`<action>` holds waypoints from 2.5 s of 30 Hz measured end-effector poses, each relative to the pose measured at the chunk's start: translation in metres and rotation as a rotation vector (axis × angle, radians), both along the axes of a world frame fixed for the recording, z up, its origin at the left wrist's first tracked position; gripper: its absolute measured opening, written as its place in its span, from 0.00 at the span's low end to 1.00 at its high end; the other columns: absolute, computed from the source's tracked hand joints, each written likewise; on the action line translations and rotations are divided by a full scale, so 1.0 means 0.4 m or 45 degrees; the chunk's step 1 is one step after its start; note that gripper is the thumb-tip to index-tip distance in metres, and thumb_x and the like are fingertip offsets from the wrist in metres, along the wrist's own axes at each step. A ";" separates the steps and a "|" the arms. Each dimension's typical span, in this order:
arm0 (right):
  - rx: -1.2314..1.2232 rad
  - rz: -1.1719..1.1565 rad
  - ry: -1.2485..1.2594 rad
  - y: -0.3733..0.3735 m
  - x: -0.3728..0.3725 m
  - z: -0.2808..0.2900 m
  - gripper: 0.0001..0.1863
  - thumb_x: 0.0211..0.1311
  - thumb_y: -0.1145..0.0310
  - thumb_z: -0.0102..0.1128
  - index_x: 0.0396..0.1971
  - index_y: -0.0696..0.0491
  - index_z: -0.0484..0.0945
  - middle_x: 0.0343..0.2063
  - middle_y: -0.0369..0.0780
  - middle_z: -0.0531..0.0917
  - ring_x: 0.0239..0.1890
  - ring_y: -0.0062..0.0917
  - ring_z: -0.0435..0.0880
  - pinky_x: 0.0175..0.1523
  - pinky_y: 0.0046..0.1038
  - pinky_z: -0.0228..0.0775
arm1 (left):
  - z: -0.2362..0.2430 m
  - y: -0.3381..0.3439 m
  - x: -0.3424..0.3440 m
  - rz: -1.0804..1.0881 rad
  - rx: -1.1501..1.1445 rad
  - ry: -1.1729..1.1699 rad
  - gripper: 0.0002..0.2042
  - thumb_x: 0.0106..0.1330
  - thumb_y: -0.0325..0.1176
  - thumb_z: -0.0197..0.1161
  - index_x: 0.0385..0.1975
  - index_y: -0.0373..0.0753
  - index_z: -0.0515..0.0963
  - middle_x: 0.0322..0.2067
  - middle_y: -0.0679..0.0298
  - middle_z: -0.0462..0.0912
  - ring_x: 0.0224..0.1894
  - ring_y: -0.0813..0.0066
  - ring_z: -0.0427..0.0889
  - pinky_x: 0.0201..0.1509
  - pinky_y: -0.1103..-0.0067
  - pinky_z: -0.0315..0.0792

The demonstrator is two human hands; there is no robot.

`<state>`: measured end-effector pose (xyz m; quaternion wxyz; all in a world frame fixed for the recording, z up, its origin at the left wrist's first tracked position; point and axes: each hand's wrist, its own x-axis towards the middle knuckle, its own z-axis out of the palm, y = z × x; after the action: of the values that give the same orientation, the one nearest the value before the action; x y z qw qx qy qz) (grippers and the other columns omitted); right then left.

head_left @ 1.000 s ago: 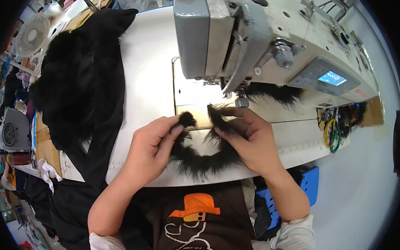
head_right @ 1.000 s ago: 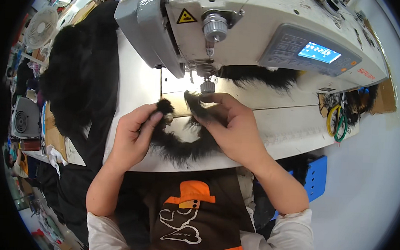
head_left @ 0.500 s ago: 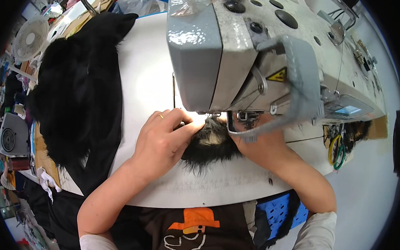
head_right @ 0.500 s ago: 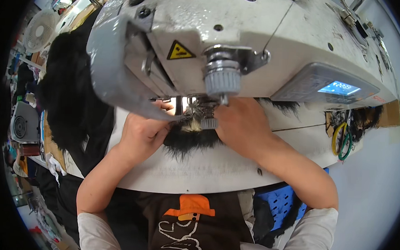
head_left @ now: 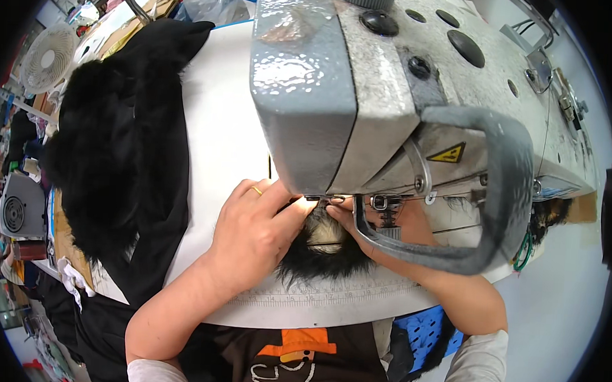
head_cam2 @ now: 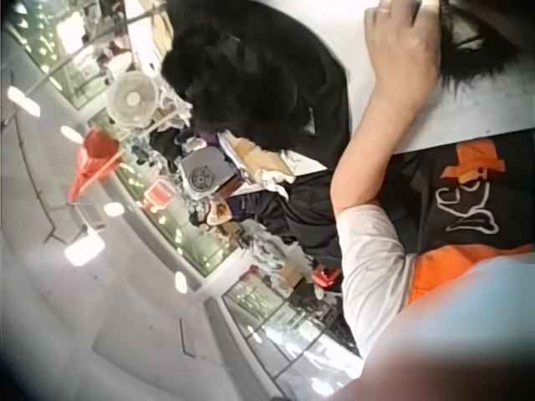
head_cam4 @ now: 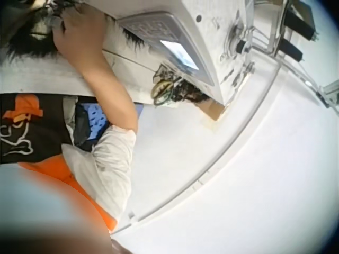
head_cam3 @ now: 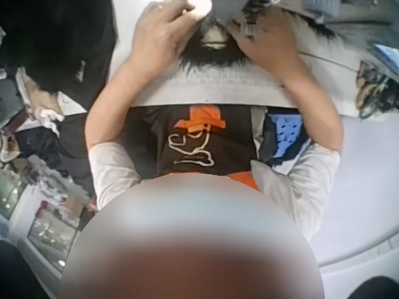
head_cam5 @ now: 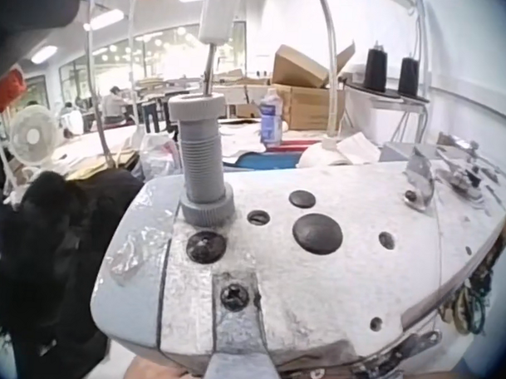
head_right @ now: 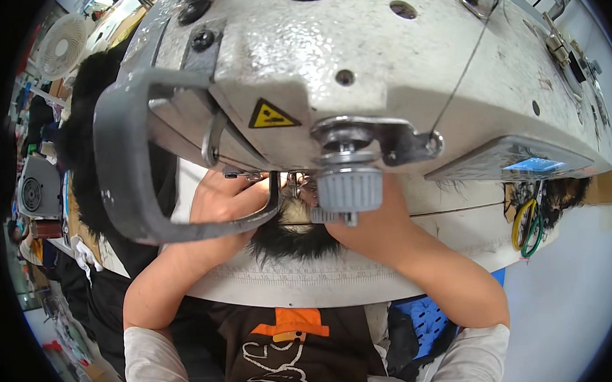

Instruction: Sewing synthetic fur trim onto a black fabric garment using an industrial sewing machine.

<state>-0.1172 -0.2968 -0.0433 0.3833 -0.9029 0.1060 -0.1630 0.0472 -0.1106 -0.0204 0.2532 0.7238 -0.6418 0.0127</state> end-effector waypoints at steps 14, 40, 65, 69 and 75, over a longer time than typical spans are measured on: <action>-0.312 0.066 0.126 -0.012 0.011 -0.014 0.09 0.68 0.64 0.71 0.42 0.52 0.88 0.38 0.35 0.91 0.40 0.28 0.90 0.44 0.31 0.79 | -0.025 -0.011 -0.001 0.160 -0.059 0.424 0.04 0.62 0.29 0.73 0.34 0.40 0.84 0.35 0.65 0.77 0.41 0.64 0.77 0.53 0.67 0.67; -0.138 0.195 0.168 -0.087 0.012 -0.065 0.10 0.66 0.65 0.65 0.44 0.52 0.81 0.41 0.40 0.86 0.43 0.29 0.86 0.50 0.34 0.79 | -0.033 -0.066 0.055 0.179 -0.126 0.418 0.09 0.53 0.24 0.72 0.30 0.40 0.79 0.36 0.64 0.76 0.44 0.59 0.75 0.61 0.64 0.66; -0.540 -0.043 0.931 -0.143 0.038 -0.119 0.22 0.74 0.51 0.60 0.52 0.55 0.82 0.53 0.46 0.86 0.56 0.37 0.83 0.64 0.39 0.75 | -0.062 -0.074 0.049 0.168 -0.201 0.091 0.12 0.53 0.27 0.76 0.27 0.38 0.75 0.36 0.62 0.76 0.45 0.58 0.76 0.62 0.61 0.66; -0.257 0.051 0.600 -0.065 0.058 0.007 0.24 0.69 0.50 0.68 0.52 0.54 0.83 0.49 0.43 0.88 0.53 0.38 0.85 0.62 0.36 0.77 | -0.083 -0.032 0.060 0.163 -0.076 0.483 0.11 0.58 0.29 0.75 0.27 0.38 0.76 0.36 0.61 0.77 0.45 0.57 0.76 0.64 0.61 0.66; -0.039 0.084 0.149 -0.096 0.017 -0.090 0.16 0.66 0.63 0.66 0.51 0.52 0.82 0.41 0.41 0.87 0.46 0.36 0.87 0.54 0.39 0.80 | -0.049 -0.036 0.053 0.098 -0.090 0.514 0.10 0.58 0.28 0.75 0.39 0.40 0.85 0.43 0.64 0.82 0.48 0.58 0.77 0.66 0.61 0.64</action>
<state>-0.1102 -0.3353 -0.0792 0.3677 -0.9197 0.0959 -0.0988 0.0682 -0.1250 -0.0399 0.4013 0.7264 -0.5489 -0.1003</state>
